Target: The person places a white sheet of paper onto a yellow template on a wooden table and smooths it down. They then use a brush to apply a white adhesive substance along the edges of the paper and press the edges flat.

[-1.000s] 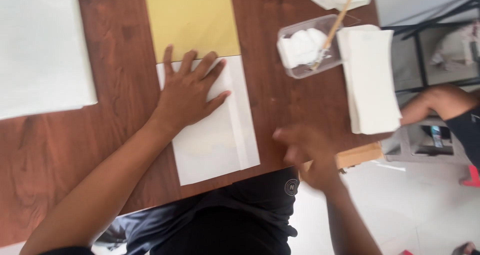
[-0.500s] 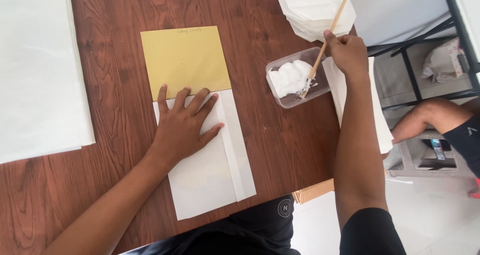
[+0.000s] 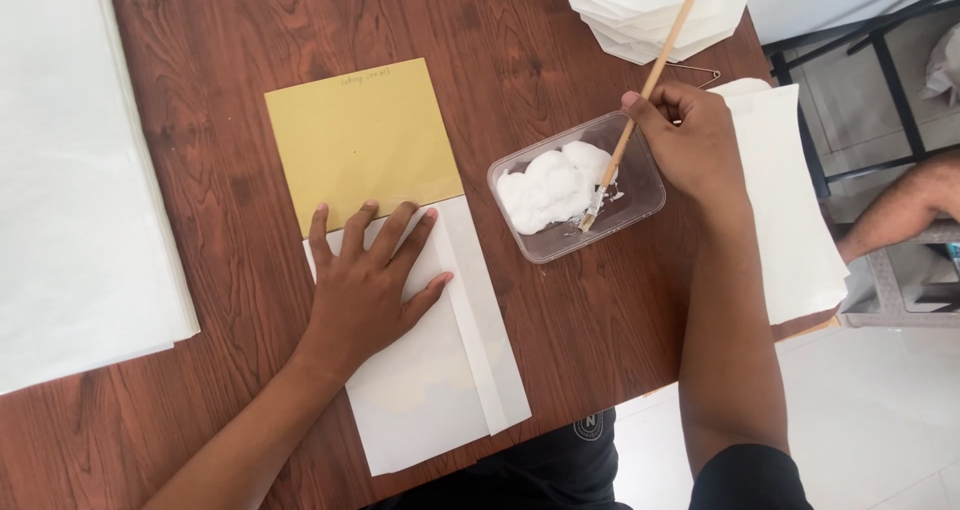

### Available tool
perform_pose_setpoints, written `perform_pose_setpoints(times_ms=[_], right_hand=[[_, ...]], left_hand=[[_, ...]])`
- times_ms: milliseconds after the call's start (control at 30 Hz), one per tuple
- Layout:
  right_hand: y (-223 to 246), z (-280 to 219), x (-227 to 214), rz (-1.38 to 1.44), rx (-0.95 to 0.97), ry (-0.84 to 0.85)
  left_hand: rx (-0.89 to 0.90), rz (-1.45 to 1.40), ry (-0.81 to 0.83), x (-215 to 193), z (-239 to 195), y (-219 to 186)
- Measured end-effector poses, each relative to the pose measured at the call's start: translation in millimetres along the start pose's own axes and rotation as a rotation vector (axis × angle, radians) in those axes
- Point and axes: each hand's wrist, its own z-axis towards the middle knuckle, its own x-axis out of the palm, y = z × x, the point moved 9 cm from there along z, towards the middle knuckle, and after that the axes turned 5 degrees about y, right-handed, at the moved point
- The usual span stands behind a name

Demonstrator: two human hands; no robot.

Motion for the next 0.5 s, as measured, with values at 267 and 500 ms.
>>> perform_pose_setpoints(times_ms=[267, 500], right_hand=[[60.3, -43.4, -35.1, 0.280, -0.353, -0.141], [83.1, -64.8, -40.1, 0.030, -0.510, -0.236]], left_hand=[[0.072, 0.129, -0.228, -41.4, 3.0, -13.9], [0.065, 0.113, -0.197, -38.7, 5.0, -13.3]])
